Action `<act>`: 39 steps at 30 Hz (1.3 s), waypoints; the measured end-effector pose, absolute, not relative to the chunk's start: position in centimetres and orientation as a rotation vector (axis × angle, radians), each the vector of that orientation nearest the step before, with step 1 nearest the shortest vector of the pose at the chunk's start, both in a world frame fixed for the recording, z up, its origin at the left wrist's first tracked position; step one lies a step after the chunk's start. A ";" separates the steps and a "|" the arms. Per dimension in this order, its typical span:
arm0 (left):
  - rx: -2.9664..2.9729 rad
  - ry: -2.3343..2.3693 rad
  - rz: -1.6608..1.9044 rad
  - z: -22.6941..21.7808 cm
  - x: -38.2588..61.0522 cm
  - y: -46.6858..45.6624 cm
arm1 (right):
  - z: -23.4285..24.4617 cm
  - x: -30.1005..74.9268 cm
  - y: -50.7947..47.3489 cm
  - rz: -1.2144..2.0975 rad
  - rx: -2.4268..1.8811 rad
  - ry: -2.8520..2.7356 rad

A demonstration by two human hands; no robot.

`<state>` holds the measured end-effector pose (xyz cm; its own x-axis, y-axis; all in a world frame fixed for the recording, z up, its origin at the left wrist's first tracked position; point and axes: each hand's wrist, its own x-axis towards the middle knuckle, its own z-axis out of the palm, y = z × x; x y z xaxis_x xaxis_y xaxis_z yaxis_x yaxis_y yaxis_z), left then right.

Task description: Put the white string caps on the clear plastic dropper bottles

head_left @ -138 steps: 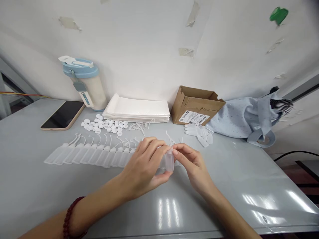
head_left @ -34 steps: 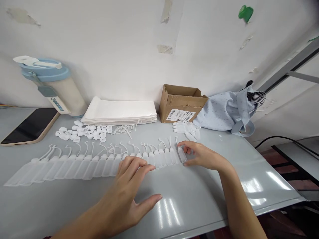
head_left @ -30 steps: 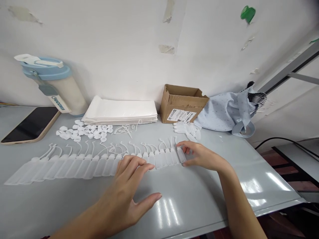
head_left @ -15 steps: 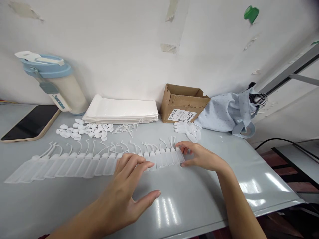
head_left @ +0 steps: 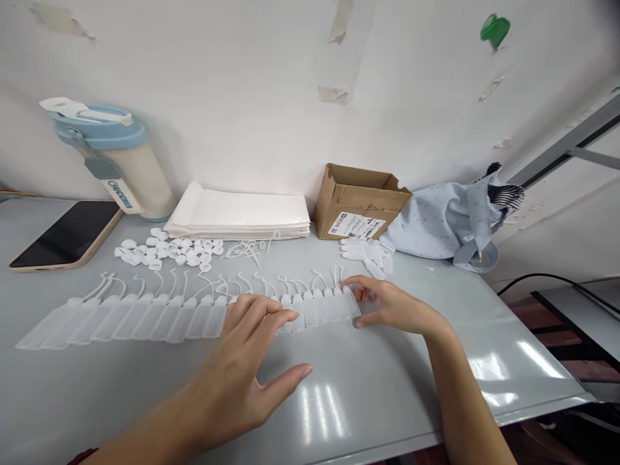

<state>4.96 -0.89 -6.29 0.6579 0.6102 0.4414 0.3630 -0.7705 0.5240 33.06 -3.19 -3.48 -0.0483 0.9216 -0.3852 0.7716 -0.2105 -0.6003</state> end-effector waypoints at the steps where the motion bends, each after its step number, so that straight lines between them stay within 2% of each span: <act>1: 2.488 0.768 0.872 -6.3 5.0 -0.9 | -3.5 33.1 -3.2 1.104 -2.017 -1.830; 5: 2.517 0.802 0.896 -6.2 4.9 -0.5 | -3.5 33.8 -3.4 1.075 -2.008 -1.821; 9: 2.535 1.053 0.842 -6.0 3.6 2.0 | -3.4 34.9 -3.5 0.965 -2.019 -1.760; 13: 2.645 1.228 0.630 -5.3 1.7 7.5 | -4.0 35.8 -3.0 0.660 -2.022 -1.646; 18: 2.744 1.097 0.313 -4.2 2.5 13.4 | -5.8 36.4 -1.9 0.142 -2.083 -1.593; 22: 2.813 1.043 0.226 -4.4 4.3 14.7 | -7.0 36.8 -1.3 0.090 -2.114 -1.683; 29: 2.711 1.086 0.415 -3.9 4.5 14.6 | -8.1 36.9 -1.2 0.151 -2.132 -1.712; 33: 2.212 1.210 0.703 -3.1 4.2 13.6 | -7.8 36.7 -1.2 0.156 -2.100 -1.684; 39: 1.620 1.155 0.856 -2.6 3.8 11.8 | -6.9 32.9 -1.0 0.096 -1.953 -1.638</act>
